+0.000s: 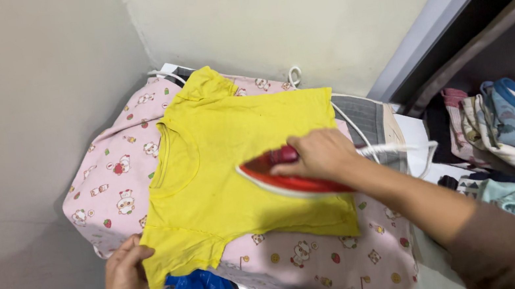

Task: The person irons a pair of patterned shorts and a yellow t-shirt before folding them and placing them on a stack of laundry.

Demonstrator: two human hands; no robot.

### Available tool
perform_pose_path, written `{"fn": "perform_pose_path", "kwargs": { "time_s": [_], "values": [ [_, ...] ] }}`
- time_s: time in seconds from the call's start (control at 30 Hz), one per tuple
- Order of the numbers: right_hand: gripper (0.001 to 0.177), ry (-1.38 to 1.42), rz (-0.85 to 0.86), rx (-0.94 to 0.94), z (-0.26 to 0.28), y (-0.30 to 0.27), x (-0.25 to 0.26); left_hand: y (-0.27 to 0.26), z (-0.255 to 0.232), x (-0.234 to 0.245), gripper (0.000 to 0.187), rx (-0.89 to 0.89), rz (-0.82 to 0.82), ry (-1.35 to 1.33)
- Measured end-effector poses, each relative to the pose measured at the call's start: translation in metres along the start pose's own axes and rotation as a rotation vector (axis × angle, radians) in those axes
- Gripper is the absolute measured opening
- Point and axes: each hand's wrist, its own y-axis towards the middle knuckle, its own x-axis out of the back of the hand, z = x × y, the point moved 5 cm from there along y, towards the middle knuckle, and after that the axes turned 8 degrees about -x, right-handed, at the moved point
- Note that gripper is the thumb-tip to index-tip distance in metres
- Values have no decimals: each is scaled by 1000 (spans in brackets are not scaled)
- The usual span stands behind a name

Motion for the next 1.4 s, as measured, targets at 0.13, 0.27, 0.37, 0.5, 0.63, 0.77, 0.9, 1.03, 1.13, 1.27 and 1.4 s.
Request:
{"fn": "perform_pose_path", "kwargs": {
  "time_s": [0.13, 0.27, 0.37, 0.5, 0.63, 0.77, 0.9, 1.03, 1.13, 1.27, 1.4],
  "values": [
    [75, 115, -92, -127, 3, 51, 21, 10, -17, -17, 31, -40, -76, 49],
    [76, 120, 19, -98, 2, 48, 16, 18, -49, -66, 65, 50, -153, 430],
    [70, 189, 99, 112, 7, 0, 6, 33, -68, -97, 85, -204, -42, 619],
    [67, 118, 266, 50, 5, -52, -3, 38, -72, -85, 49, -269, -189, 776],
    [71, 11, 96, -7, -11, -13, 3, 44, -67, -70, 39, -218, -233, 861],
    [70, 80, -86, -238, -45, 86, 28, 58, -53, -62, 25, -149, -182, 718],
    [71, 93, -72, -286, -53, 133, 40, 59, -49, -63, 18, -177, -182, 789],
    [70, 111, 128, -132, -27, 94, 32, 56, -49, -60, 19, -202, -194, 817],
    [60, 138, 134, 98, 15, 32, 25, 56, -51, -62, 22, -272, -181, 788],
    [66, -20, 203, 60, 33, 38, 22, 57, -50, -60, 20, -195, -237, 830],
    [64, 224, -107, -25, 32, 112, 40, 54, -50, -61, 19, -248, -221, 726]
  ]
}}
